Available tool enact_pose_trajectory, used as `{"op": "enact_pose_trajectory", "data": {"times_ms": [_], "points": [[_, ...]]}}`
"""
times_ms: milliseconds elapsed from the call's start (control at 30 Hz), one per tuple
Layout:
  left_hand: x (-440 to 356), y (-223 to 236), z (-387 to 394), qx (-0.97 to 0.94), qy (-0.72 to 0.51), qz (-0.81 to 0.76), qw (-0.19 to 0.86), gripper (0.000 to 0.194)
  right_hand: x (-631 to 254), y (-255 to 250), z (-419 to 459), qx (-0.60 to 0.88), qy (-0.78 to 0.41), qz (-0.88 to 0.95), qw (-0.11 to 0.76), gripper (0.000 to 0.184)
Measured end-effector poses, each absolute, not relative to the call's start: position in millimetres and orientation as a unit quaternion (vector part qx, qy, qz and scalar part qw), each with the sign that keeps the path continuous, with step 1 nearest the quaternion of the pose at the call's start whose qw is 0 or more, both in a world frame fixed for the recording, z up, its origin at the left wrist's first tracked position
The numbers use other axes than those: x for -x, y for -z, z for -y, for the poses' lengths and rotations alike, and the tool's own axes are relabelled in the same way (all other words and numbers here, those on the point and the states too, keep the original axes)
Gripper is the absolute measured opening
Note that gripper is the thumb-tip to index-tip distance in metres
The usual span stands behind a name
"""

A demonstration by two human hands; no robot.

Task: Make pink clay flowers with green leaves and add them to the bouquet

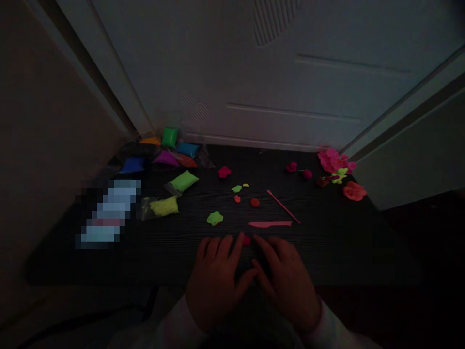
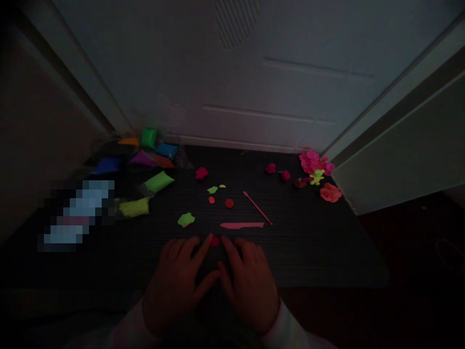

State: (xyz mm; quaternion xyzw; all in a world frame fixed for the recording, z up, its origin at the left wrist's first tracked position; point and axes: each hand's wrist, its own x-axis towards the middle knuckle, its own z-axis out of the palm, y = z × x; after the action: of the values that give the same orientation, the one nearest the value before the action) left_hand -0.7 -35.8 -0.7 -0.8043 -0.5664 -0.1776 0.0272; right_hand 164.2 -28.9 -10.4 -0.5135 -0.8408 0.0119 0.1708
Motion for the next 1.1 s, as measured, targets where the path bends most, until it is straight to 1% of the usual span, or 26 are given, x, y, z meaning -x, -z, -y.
{"op": "enact_pose_trajectory", "data": {"times_ms": [100, 500, 733, 867, 1033, 1100], "points": [[0.8, 0.6, 36.8, 0.803, 0.185, 0.566, 0.038, 0.053, -163.9, 10.0, 28.9, 0.514, -0.016, 0.84, 0.173, 0.043], [1.8, -1.4, 38.4, 0.812, 0.144, 0.566, 0.008, 0.046, -163.9, 7.8, 29.6, 0.518, -0.018, 0.838, 0.169, 0.041], [3.5, -0.3, 39.8, 0.819, 0.156, 0.551, 0.016, 0.053, -164.7, 8.9, 29.3, 0.514, -0.02, 0.841, 0.168, 0.04], [4.2, -1.0, 40.6, 0.823, 0.149, 0.548, -0.004, 0.053, -165.2, 9.6, 28.8, 0.511, -0.015, 0.842, 0.171, 0.041], [4.9, -1.7, 40.7, 0.82, 0.164, 0.548, -0.022, 0.058, -165.0, 5.0, 28.0, 0.497, -0.022, 0.857, 0.137, 0.04], [5.4, -2.2, 40.1, 0.815, 0.179, 0.549, -0.034, 0.057, -164.4, 2.4, 27.7, 0.493, -0.024, 0.861, 0.122, 0.04]]}}
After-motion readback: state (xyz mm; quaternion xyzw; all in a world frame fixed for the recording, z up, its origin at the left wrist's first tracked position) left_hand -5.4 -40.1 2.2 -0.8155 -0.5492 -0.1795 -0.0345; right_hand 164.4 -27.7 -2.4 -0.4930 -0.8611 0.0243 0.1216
